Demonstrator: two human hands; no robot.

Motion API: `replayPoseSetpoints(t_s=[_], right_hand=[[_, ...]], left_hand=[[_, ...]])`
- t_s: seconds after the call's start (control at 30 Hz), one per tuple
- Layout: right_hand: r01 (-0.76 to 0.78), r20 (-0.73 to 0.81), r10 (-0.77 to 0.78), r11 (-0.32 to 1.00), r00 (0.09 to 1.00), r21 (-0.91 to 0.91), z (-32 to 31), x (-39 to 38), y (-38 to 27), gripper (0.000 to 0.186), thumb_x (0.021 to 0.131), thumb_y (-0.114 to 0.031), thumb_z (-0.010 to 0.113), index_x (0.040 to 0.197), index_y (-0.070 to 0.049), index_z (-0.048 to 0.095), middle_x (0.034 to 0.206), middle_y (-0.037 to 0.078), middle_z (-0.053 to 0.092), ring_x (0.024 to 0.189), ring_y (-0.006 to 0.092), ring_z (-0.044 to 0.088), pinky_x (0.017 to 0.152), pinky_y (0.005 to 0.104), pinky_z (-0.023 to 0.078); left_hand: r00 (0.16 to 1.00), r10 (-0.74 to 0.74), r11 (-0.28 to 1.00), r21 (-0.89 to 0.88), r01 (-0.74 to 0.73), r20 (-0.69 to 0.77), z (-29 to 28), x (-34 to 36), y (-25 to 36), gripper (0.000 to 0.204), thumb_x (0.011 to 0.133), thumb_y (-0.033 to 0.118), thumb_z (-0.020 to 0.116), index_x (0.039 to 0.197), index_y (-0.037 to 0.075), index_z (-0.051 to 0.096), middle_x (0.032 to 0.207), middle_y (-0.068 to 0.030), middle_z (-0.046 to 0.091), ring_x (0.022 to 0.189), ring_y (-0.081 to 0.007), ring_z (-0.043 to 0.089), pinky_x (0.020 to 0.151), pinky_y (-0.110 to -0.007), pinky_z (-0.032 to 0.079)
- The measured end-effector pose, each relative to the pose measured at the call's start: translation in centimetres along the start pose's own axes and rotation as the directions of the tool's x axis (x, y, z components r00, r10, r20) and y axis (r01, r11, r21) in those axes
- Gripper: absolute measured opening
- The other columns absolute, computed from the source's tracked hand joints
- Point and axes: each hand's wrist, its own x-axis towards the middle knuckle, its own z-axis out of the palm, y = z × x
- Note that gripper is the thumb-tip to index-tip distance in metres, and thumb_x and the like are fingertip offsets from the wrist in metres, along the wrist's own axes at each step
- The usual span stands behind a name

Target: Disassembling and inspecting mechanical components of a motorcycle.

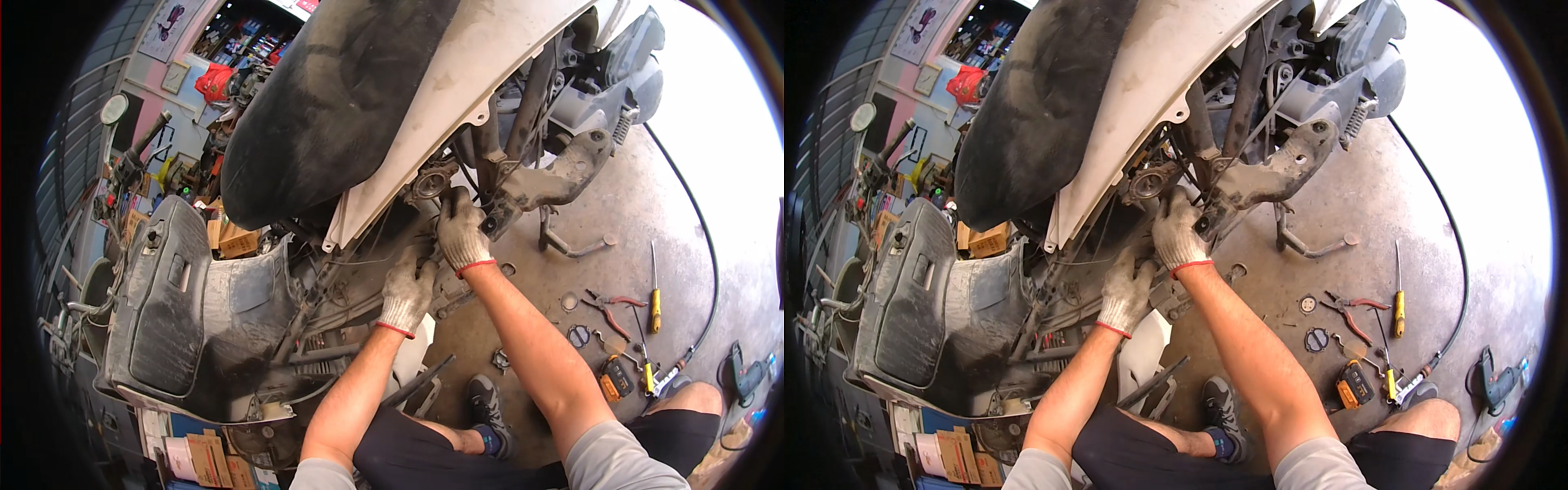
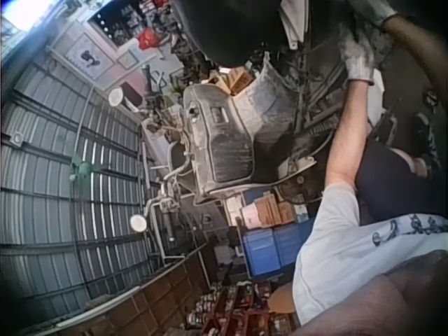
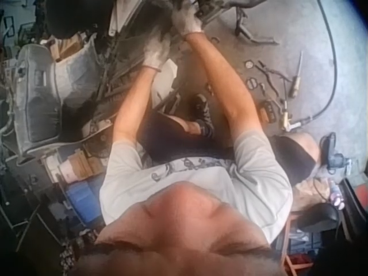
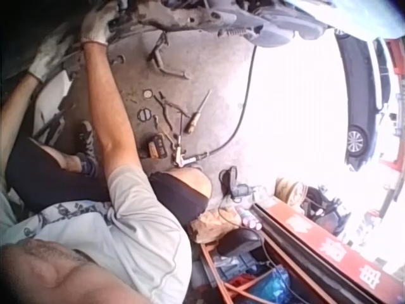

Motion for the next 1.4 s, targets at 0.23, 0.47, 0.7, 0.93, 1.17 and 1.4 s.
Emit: replayPoseSetpoints(t_s=[0.23,0.47,0.7,0.93,1.17,1.4], right_hand=[[-0.196,0.29,0.164,0.977,0.943,0.086,-2.9,-0.5,-3.6,0.032,0.1,-0.027,0.05,0.124,-0.007,0.056,0.096,0.03,0.067,0.093,0.048,0.066,0.082,0.0556,0.053],[-0.241,0.167,0.21,0.95,0.963,0.2,-2.2,-0.8,-2.5,0.031,0.1,-0.032,0.048,0.115,-0.005,0.051,0.092,0.032,0.067,0.086,0.05,0.067,0.076,0.0564,0.055],[-0.239,0.208,0.21,0.963,0.955,0.126,-2.0,-0.7,-3.5,0.029,0.1,-0.028,0.047,0.108,-0.001,0.051,0.092,0.031,0.067,0.087,0.0473,0.069,0.078,0.0544,0.056],[-0.157,0.309,0.147,0.988,0.94,0.007,-2.8,-0.5,-5.1,0.032,0.099,-0.026,0.05,0.116,0.0,0.055,0.095,0.03,0.068,0.091,0.0469,0.067,0.082,0.053,0.054],[-0.158,0.326,0.094,0.972,0.941,0.176,-3.6,0.0,-6.0,0.031,0.097,-0.025,0.052,0.111,0.002,0.057,0.103,0.03,0.067,0.099,0.0464,0.065,0.087,0.053,0.052],[-0.177,0.236,0.084,0.897,0.968,0.405,-3.1,-3.6,-5.3,0.03,0.098,-0.023,0.053,0.12,-0.003,0.062,0.111,0.023,0.069,0.106,0.0398,0.066,0.091,0.0466,0.051]], left_hand=[[0.999,0.046,0.998,-0.039,-0.047,-0.022,0.4,0.2,-1.5,0.036,0.092,0.014,0.055,0.125,-0.001,0.058,0.115,-0.0244,0.067,0.108,-0.0382,0.065,0.093,-0.042,0.051],[1.0,-0.003,0.999,0.047,0.004,-0.004,0.2,0.0,-0.5,0.035,0.092,0.013,0.056,0.124,-0.001,0.059,0.114,-0.023,0.068,0.107,-0.038,0.066,0.093,-0.042,0.051],[1.0,-0.004,1.0,-0.019,0.004,0.01,0.4,0.3,-2.0,0.035,0.092,0.015,0.058,0.124,0.001,0.058,0.114,-0.0253,0.067,0.108,-0.0419,0.064,0.092,-0.047,0.051],[0.999,0.037,0.997,-0.062,-0.036,0.017,0.4,0.4,-2.2,0.044,0.091,0.013,0.059,0.133,0.001,0.055,0.121,-0.0233,0.066,0.113,-0.0364,0.065,0.095,-0.041,0.051],[0.998,0.061,0.997,-0.044,-0.059,0.032,0.4,0.4,-2.9,0.05,0.086,0.014,0.066,0.134,0.001,0.055,0.123,-0.0248,0.065,0.115,-0.0357,0.064,0.094,-0.039,0.051],[0.993,-0.003,0.938,-0.345,0.043,0.114,2.2,1.6,-8.6,0.04,0.09,0.019,0.064,0.127,0.003,0.06,0.119,-0.0239,0.066,0.111,-0.0384,0.064,0.093,-0.042,0.051]])
